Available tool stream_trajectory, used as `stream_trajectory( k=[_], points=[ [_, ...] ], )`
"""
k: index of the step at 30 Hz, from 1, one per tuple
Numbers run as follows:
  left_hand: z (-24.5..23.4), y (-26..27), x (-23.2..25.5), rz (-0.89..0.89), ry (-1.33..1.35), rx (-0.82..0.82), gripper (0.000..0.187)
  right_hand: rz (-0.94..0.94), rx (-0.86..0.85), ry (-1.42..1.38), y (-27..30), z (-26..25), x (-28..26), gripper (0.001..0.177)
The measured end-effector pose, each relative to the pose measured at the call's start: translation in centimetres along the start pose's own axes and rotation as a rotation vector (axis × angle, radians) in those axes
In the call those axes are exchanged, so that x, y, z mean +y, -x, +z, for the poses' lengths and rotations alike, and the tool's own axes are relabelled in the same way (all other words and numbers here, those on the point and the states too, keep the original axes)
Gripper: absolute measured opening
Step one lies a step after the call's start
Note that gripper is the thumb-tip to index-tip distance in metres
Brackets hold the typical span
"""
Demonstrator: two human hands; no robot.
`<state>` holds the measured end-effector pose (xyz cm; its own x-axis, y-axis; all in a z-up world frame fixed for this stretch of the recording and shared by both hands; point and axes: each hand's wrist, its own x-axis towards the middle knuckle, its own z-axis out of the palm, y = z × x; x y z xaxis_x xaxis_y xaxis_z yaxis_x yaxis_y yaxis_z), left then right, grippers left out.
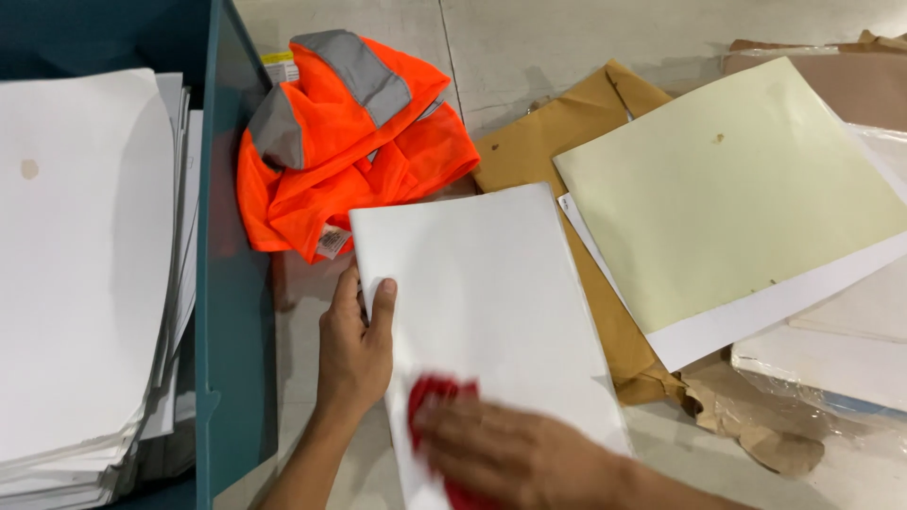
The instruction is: The recorder uses a red cloth to wipe dust or stains off paper documents and organizes them into a storage box.
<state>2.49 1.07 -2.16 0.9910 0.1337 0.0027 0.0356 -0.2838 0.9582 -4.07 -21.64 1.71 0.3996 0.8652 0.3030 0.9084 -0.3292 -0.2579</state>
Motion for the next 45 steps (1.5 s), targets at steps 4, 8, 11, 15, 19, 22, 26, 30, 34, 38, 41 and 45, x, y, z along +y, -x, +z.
stream_trajectory(
  k=[4, 8, 11, 15, 19, 22, 26, 30, 34, 38, 41, 45],
  points=[
    [-0.2, -0.2, 0.6, -0.113, -0.050, -0.034, 0.045, -0.004, -0.017, -0.257, 1.5, -1.6, 0.3, 0.051],
    [-0.4, -0.2, 1.2, -0.076, -0.044, -0.064, 0.046, 0.220, 0.096, 0.018, 4.0, -1.9, 4.5, 0.057],
    [-0.3, -0.2, 0.8, -0.084, -0.046, -0.069, 0.047, 0.480, 0.175, 0.108, 1.9, -2.8, 5.2, 0.073],
    [-0.3, -0.3, 0.3, 0.056, 0.046, -0.051, 0.048, 0.188, 0.089, -0.049, 1.8, -1.1, 1.8, 0.059],
    [-0.4, -0.6, 1.3, -0.104, -0.008, -0.090, 0.050, -0.084, -0.050, -0.187, 2.2, -1.2, 1.0, 0.047],
    [-0.4, -0.4, 1.1, -0.090, 0.013, -0.091, 0.052, -0.027, -0.023, -0.157, 2.8, -2.0, 3.1, 0.046],
    [-0.5, -0.4, 1.0, -0.110, -0.071, -0.100, 0.048, 0.249, 0.075, 0.112, 3.2, -1.6, 3.9, 0.056],
    [-0.4, -0.4, 0.6, 0.021, -0.061, -0.063, 0.049, 0.233, 0.064, 0.200, 3.2, -1.7, 3.7, 0.060],
    [-0.4, -0.5, 1.2, -0.119, -0.077, -0.101, 0.049, 0.156, 0.075, -0.025, 3.5, -2.0, 3.4, 0.062],
    [-0.4, -0.5, 0.9, -0.102, -0.096, -0.088, 0.048, 0.302, 0.136, -0.092, 2.7, -2.3, 4.2, 0.068],
    [-0.3, -0.5, 1.4, -0.183, -0.145, -0.110, 0.050, 0.382, 0.174, -0.031, 2.4, -1.4, 3.2, 0.070],
    [-0.3, -0.5, 0.7, -0.062, -0.087, -0.075, 0.048, 0.127, 0.081, -0.022, 2.6, 1.2, -0.2, 0.063]
  ],
)
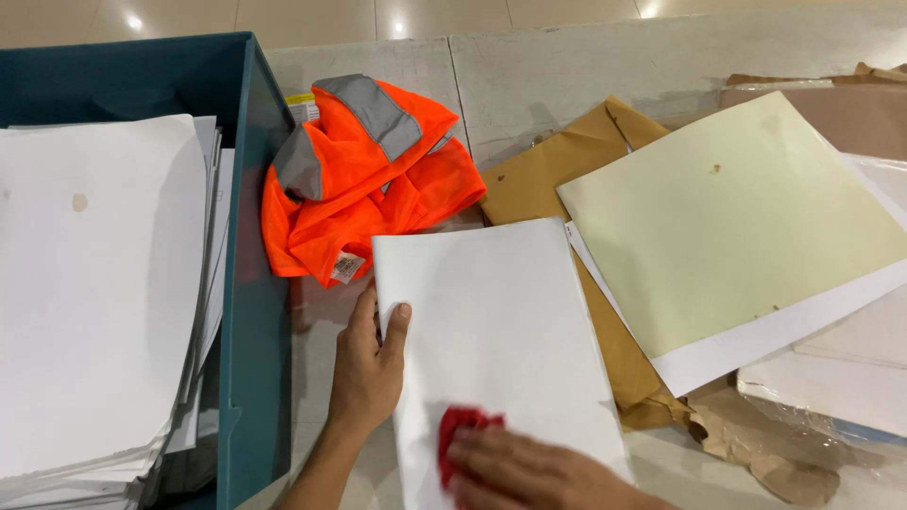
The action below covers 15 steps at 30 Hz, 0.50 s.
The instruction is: The recorder uses a red cloth to wipe dust or stains off paper documents and organizes them into a storage box.
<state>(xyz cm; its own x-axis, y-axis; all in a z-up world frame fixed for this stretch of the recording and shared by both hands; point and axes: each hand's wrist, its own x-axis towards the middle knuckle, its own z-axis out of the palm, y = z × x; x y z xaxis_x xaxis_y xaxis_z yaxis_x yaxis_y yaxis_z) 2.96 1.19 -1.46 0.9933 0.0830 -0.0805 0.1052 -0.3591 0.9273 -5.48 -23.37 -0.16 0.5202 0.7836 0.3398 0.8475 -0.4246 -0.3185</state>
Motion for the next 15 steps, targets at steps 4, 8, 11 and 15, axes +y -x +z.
stream_trajectory(
  k=[4, 8, 11, 15],
  points=[
    [-0.1, 0.1, 0.1, -0.054, -0.023, -0.016, 0.048, -0.044, -0.016, -0.023, -0.5, -0.6, 0.9, 0.063],
    [-0.1, 0.1, 0.1, 0.000, -0.016, 0.013, 0.050, 0.209, 0.067, 0.034, -1.2, -3.0, 4.4, 0.074],
    [0.0, 0.3, 0.2, -0.066, -0.033, -0.014, 0.047, 0.418, 0.157, 0.154, -1.6, -3.0, 4.4, 0.076],
    [0.4, 0.1, -0.8, 0.205, 0.057, 0.075, 0.047, 0.094, 0.084, 0.127, -2.3, -1.1, 1.2, 0.060]
  ],
)
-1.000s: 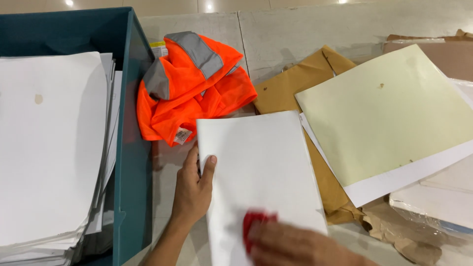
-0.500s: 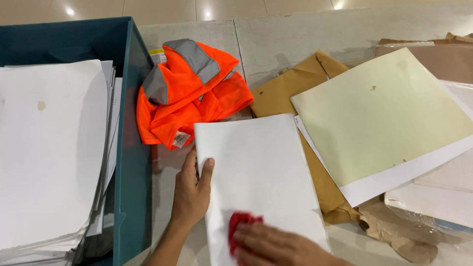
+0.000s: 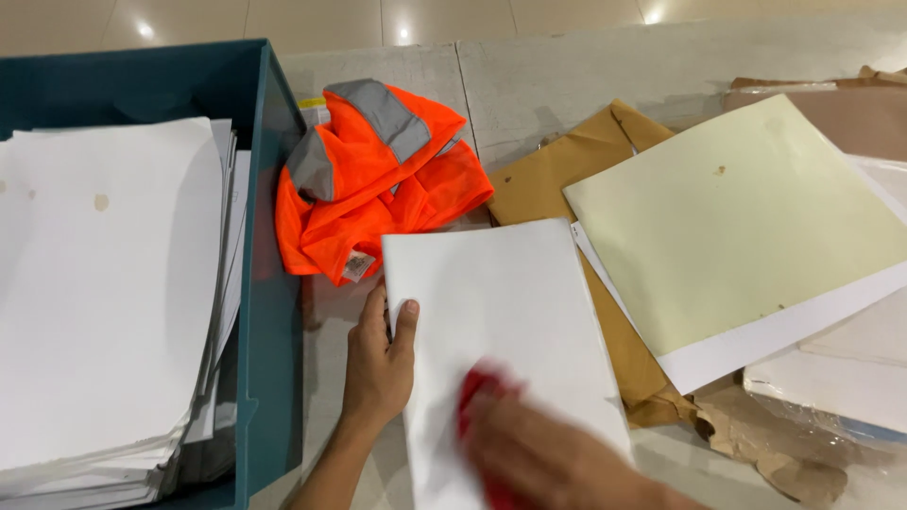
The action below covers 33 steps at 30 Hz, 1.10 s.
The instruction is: The recorder uses a red cloth to wipe dust or stains off paper documents and organizes them into a storage box.
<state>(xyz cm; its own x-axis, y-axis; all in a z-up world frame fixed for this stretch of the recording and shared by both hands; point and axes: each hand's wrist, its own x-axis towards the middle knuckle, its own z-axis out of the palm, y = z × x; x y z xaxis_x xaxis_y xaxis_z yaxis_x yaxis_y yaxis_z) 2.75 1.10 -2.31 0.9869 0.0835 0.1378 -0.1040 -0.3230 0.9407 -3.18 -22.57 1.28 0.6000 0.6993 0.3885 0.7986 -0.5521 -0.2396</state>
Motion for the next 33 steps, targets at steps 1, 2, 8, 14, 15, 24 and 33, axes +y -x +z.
stream_trajectory(
  k=[1, 2, 8, 14, 15, 24, 33],
  points=[
    [-0.1, -0.1, 0.5, -0.078, 0.003, -0.005, 0.047, -0.069, -0.019, -0.071, -0.9, 0.5, -0.1, 0.059],
    [-0.1, -0.2, 0.9, -0.155, 0.005, -0.011, 0.048, -0.138, -0.039, -0.142, -1.7, 1.0, -0.2, 0.058],
    [-0.9, 0.1, -1.8, 0.084, 0.177, -0.050, 0.043, -0.292, -0.099, -0.339, -6.2, 3.0, 2.6, 0.055],
    [-0.6, 0.0, -0.3, -0.250, 0.112, -0.077, 0.043, 0.333, 0.050, -0.125, -6.5, -0.5, 7.5, 0.057],
    [-0.7, 0.3, -0.2, -0.258, 0.103, -0.071, 0.043, 0.330, 0.049, -0.138, -5.3, -0.6, 7.2, 0.057],
    [-0.7, 0.3, 1.2, -0.045, 0.425, -0.085, 0.035, 0.287, 0.093, -0.094, 2.4, -5.4, 1.8, 0.054],
    [-4.3, 1.2, 18.1, 0.454, 0.187, 0.049, 0.043, 1.032, 0.567, -0.788, 5.3, -10.0, 4.9, 0.021]
  ],
)
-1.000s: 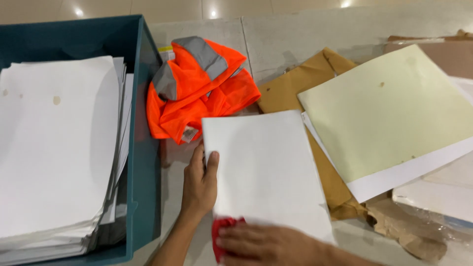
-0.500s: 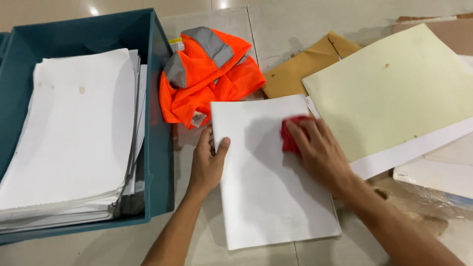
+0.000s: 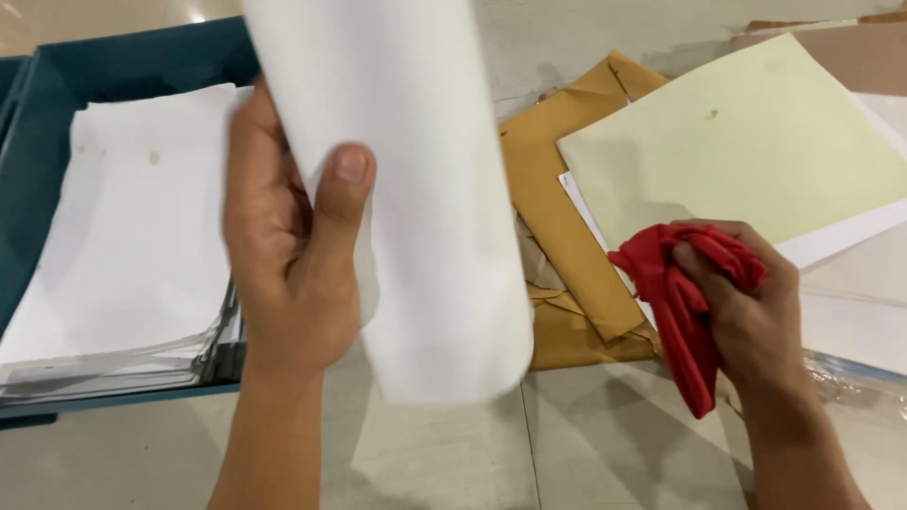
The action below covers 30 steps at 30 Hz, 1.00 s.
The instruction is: The recorder uses a red cloth to wipe dust or stains off paper documents and organizes them into a storage box.
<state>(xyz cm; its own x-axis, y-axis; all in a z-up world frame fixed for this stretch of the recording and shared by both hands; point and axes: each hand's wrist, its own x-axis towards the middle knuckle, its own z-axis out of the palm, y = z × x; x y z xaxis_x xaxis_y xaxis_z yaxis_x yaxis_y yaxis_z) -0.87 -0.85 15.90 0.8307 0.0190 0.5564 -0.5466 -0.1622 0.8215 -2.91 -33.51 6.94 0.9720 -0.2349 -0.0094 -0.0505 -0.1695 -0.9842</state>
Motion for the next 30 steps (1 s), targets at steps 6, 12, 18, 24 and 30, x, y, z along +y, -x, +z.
stream_trajectory(
  k=[6, 12, 18, 24, 30],
  points=[
    [0.6, -0.4, 1.1, 0.214, -0.318, 0.068, 0.033, 0.000, 0.009, -0.170, -0.7, -1.4, 1.0, 0.018],
    [0.1, 7.9, -5.4, 0.386, -0.148, -0.608, 0.025, -0.032, 0.213, -0.466, -1.3, -2.8, -1.3, 0.023],
    [-2.8, 15.6, -7.4, 0.137, -0.396, -0.867, 0.024, 0.118, 0.474, -0.525, -1.6, -3.4, 0.4, 0.023],
    [-4.9, 15.1, -7.6, 0.084, -0.486, -0.902, 0.032, -0.288, 0.155, -0.104, 0.2, -1.5, 3.6, 0.011],
    [-2.6, 11.9, -9.7, -0.133, -0.603, -0.519, 0.033, -0.771, -0.338, 0.333, 3.5, 4.8, 3.0, 0.057]
  ],
)
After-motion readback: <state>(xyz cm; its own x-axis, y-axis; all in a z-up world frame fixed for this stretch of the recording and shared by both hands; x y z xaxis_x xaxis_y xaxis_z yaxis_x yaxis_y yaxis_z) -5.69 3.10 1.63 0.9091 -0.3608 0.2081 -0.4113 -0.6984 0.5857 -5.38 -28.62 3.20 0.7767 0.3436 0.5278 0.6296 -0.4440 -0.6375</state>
